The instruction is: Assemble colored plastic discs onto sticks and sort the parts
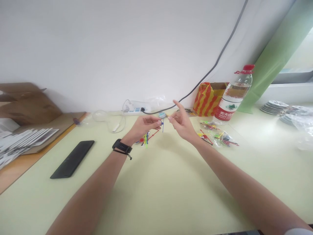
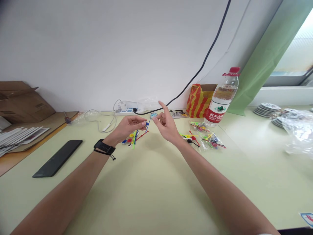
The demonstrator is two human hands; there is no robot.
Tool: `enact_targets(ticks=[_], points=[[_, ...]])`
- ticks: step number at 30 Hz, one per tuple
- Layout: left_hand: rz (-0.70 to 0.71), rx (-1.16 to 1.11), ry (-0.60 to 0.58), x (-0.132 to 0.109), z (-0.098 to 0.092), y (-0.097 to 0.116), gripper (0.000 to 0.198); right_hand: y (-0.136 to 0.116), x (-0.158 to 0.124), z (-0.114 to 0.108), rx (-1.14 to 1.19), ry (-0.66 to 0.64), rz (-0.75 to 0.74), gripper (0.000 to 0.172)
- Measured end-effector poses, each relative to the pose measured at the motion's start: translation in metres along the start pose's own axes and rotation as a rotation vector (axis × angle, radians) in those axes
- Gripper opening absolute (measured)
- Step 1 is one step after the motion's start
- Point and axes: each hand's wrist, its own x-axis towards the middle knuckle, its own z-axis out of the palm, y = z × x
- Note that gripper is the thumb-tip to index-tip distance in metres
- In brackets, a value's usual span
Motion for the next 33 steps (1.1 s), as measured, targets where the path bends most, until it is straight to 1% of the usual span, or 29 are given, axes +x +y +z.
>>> enact_targets(ticks=[2,3,5,6,7,8,9,11,12,13,15,18,22,26,29,33], points=[[-0.001,-0.006,0.001,0.000,0.000,-0.001,0.041,0.002,-0.001,0.002,0.011,0.057,0.014,0.070],[-0.002,-0.008,0.002,0.001,0.000,-0.002,0.041,0.003,-0.001,0.004,0.019,0.082,0.024,0.071],[-0.005,-0.010,0.003,0.001,0.001,-0.002,0.042,0.006,-0.001,0.006,0.038,0.113,0.036,0.065],[-0.005,-0.009,0.004,0.000,0.001,-0.002,0.042,0.007,-0.001,0.006,0.047,0.122,0.039,0.056],[-0.004,-0.007,0.007,0.000,0.001,-0.001,0.042,0.009,-0.001,0.006,0.049,0.106,0.049,0.044],[-0.002,-0.004,0.008,0.000,0.001,-0.001,0.042,0.010,-0.001,0.005,0.040,0.052,0.075,0.034],[0.001,0.000,0.012,0.000,0.000,0.000,0.042,0.011,0.000,0.004,0.021,-0.024,0.114,0.036],[0.005,0.009,0.023,0.000,-0.001,0.001,0.042,0.012,0.001,0.001,-0.033,-0.171,0.216,0.054],[0.007,0.012,0.030,0.000,-0.002,0.001,0.041,0.012,0.001,-0.001,-0.058,-0.214,0.258,0.059],[0.008,0.012,0.036,0.000,-0.002,0.001,0.041,0.011,0.001,-0.002,-0.078,-0.224,0.281,0.061],[0.011,0.010,0.045,0.001,-0.004,0.001,0.042,0.008,0.002,-0.004,-0.088,-0.187,0.266,0.061],[0.014,0.011,0.041,0.001,-0.004,0.001,0.042,0.001,0.002,-0.005,-0.049,-0.184,0.205,0.053],[0.006,0.016,0.000,-0.001,-0.001,0.003,0.039,-0.001,0.002,-0.002,-0.005,-0.229,0.195,0.045],[-0.022,0.022,-0.063,-0.002,0.001,0.005,0.039,0.003,0.000,0.001,-0.017,-0.291,0.180,0.046],[-0.032,0.019,-0.076,-0.001,0.000,0.004,0.041,0.004,0.000,0.001,-0.034,-0.317,0.179,0.047],[-0.023,0.033,-0.099,-0.001,-0.001,0.002,0.040,0.005,0.000,0.000,-0.016,-0.340,0.241,0.047]])
